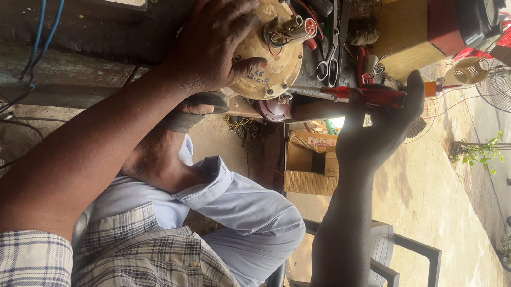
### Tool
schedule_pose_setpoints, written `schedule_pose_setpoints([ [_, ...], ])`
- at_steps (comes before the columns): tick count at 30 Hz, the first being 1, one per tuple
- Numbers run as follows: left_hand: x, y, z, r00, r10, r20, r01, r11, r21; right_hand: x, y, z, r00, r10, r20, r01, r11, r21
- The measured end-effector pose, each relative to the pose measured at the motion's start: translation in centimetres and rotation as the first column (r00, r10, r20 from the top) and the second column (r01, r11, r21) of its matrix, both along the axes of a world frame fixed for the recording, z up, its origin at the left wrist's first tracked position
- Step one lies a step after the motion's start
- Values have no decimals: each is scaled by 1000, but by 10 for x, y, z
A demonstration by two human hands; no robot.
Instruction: The person works on a circular electrical component on a cluttered workbench, using a screwdriver to adjust wires and parts. The hands manipulate the component and tools while seated, with the workspace visible from an overhead perspective.
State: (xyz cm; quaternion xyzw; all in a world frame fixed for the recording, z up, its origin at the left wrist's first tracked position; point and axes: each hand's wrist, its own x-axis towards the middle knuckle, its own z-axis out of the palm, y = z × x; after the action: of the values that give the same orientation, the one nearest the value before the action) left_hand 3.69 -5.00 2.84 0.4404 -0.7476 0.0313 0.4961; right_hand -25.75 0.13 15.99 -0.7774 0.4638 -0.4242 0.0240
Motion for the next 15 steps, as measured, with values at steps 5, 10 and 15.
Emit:
schedule_pose_setpoints([
  [5,-2,-1,-4,1000,2,27,-2,1000,-16,5,-18,6,1000,-2,11,2,1000,-23],
  [10,-6,19,11,998,62,0,-61,986,-155,13,-18,8,998,54,-9,-55,997,-57],
  [15,-38,130,48,933,-347,-93,335,934,-126,5,-14,-6,997,61,-41,-67,984,-163],
])
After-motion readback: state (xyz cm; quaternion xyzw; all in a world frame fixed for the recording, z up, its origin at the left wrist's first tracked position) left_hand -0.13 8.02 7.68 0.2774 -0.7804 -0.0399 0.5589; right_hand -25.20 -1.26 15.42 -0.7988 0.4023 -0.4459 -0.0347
